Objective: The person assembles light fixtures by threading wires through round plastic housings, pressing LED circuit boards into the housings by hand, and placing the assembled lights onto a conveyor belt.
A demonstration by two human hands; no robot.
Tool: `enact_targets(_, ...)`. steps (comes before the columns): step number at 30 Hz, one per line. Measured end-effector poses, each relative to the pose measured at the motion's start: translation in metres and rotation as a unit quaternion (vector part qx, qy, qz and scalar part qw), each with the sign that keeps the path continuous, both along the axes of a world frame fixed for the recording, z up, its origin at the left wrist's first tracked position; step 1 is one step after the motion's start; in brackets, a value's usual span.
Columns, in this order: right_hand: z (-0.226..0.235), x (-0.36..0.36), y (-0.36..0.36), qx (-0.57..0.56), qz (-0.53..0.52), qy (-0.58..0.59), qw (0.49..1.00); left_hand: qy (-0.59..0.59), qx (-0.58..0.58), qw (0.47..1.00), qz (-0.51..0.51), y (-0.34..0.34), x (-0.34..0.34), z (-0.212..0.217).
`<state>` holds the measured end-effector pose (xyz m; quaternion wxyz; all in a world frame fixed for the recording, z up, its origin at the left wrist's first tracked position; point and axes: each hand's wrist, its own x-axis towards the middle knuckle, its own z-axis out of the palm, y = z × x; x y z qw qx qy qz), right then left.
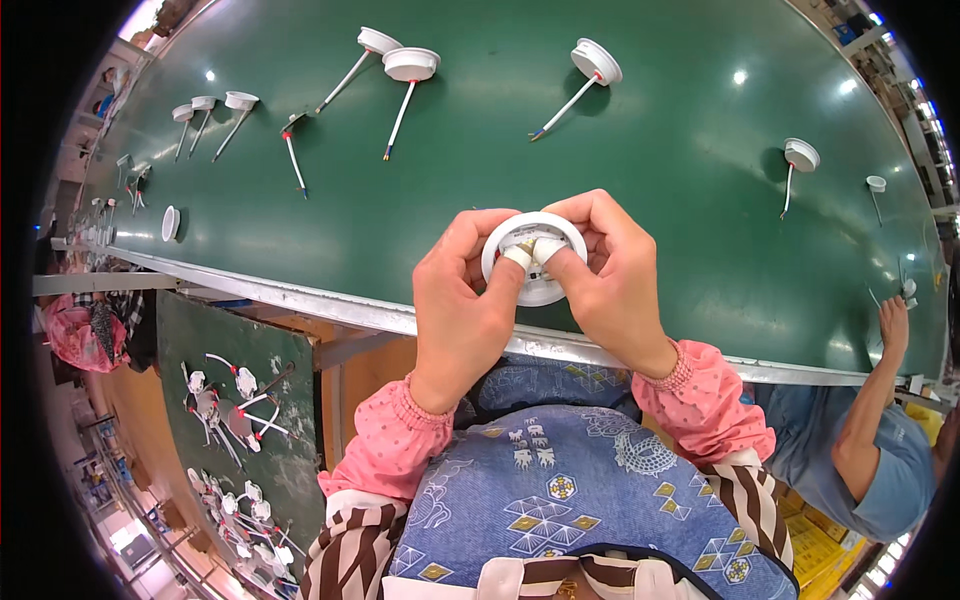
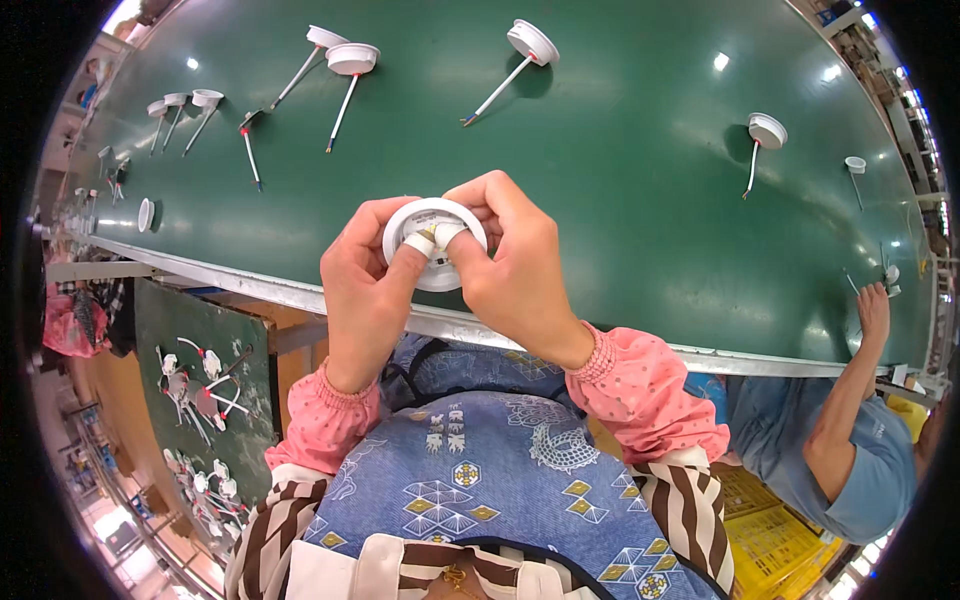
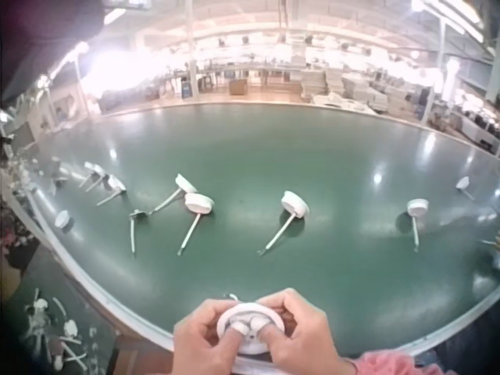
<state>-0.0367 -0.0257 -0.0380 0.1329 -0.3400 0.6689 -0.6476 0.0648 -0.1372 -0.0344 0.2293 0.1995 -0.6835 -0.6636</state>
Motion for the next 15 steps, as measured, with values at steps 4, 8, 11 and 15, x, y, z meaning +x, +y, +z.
enact_targets(4, 0.003, 0.003, -0.005, -0.075, -0.033, -0.149, 0.985, 0.050, -0.067, 0.993, 0.088, 0.012, -0.001, 0.001)
enact_targets(8, -0.004, 0.007, -0.004, -0.092, -0.033, -0.163, 0.982, 0.023, -0.057, 0.996, 0.064, 0.012, 0.001, -0.004)
enact_targets(11, -0.006, -0.001, 0.002, -0.035, -0.001, -0.033, 0.999, -0.011, -0.152, 0.988, 0.005, -0.001, 0.007, -0.002)
enact_targets(15, 0.008, -0.005, 0.000, 0.051, 0.035, 0.073, 0.995, -0.024, -0.046, 0.999, 0.016, -0.006, 0.008, 0.011)
